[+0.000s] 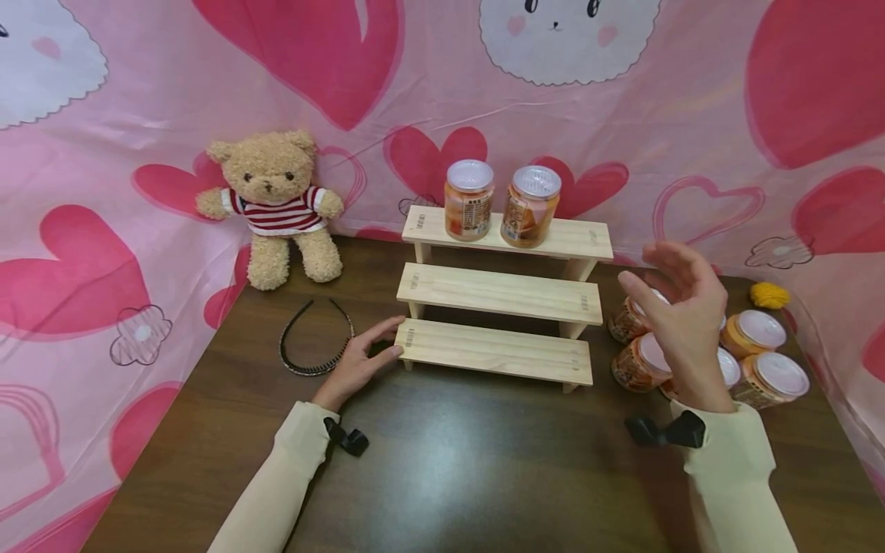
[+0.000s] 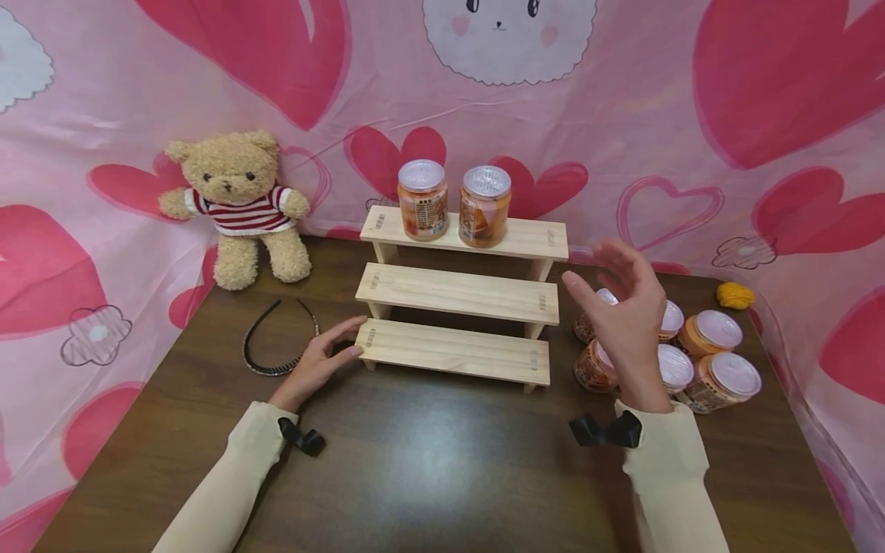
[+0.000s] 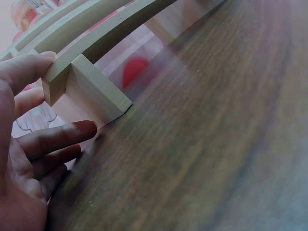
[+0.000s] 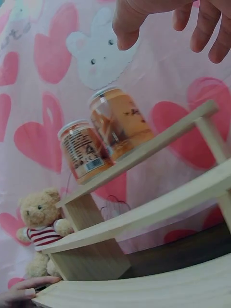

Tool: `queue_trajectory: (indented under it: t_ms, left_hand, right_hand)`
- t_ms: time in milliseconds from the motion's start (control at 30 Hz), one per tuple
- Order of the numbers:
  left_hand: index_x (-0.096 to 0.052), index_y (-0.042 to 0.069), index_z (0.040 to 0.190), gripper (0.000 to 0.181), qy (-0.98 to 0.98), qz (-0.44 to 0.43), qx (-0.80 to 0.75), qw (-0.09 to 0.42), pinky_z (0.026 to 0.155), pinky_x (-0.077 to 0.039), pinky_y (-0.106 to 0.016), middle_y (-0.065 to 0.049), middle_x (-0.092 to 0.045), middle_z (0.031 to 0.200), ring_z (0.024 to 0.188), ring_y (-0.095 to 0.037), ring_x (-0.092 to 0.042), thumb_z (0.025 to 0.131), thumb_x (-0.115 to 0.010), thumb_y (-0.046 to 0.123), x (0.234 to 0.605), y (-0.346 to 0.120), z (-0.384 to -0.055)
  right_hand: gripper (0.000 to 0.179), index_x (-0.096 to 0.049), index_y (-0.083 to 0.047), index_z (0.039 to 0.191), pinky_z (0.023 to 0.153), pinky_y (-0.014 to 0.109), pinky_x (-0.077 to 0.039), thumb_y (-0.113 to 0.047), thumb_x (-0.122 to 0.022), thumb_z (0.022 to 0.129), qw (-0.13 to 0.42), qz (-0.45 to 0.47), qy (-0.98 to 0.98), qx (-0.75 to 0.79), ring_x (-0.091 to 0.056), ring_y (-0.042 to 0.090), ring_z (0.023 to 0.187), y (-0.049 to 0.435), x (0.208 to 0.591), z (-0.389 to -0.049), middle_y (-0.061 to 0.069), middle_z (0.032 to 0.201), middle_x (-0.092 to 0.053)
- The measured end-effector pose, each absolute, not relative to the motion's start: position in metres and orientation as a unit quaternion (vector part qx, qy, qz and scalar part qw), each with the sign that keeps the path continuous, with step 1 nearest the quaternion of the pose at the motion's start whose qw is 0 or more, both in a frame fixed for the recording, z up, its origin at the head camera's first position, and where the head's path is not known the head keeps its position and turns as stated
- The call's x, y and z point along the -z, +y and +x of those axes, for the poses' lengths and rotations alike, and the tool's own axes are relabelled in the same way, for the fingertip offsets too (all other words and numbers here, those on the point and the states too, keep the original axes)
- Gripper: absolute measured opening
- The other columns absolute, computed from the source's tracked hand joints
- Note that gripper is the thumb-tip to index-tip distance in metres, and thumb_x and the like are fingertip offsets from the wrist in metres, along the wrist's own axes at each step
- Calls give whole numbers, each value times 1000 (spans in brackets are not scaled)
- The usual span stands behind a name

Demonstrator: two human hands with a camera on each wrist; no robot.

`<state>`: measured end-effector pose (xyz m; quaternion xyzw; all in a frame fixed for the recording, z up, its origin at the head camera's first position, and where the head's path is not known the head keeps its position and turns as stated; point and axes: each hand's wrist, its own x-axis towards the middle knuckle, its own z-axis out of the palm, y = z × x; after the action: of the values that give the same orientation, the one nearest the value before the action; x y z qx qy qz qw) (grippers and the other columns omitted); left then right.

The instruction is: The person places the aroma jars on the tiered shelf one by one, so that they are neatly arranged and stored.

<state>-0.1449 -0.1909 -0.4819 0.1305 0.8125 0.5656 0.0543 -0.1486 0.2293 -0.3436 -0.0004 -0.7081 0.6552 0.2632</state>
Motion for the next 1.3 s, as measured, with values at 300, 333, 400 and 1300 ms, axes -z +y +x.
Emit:
queue_trajectory:
  t_ms: [300, 333, 400, 1300]
  left_hand:
    - [-53, 21, 147, 51, 805, 130, -578, 47, 115, -27, -51, -12, -64, 134, 117, -2, -55, 97, -66, 16, 494, -193, -148]
    - [-53, 22, 146, 51, 804, 132, -578, 46, 115, -28, -51, -12, -65, 133, 118, -3, -55, 97, -66, 16, 494, -193, -148]
    - [-54, 22, 145, 50, 803, 135, -579, 42, 114, -28, -52, -13, -66, 131, 118, -6, -56, 97, -66, 17, 494, -193, -148]
    - [-51, 14, 148, 53, 808, 128, -572, 51, 115, -29, -53, -18, -64, 134, 119, -5, -54, 97, -65, 11, 490, -193, -147]
  right_hand:
    - [47, -67, -1, 121, 83, 10, -52, 11, -79, 76, 277, -46, -657, -700, -66, 12, 102, 257, 363, -132, 0, 108, -72]
    - [48, -67, 0, 121, 83, 11, -52, 12, -79, 76, 279, -48, -651, -705, -67, 12, 101, 260, 365, -131, 1, 108, -73]
    - [47, -66, 0, 121, 82, 11, -53, 12, -78, 76, 282, -53, -643, -710, -68, 11, 101, 266, 369, -128, 1, 108, -73]
    - [43, -71, -14, 116, 80, 9, -46, 1, -82, 77, 365, -228, -692, -581, -62, 0, 91, 344, 408, -107, -16, 98, -68]
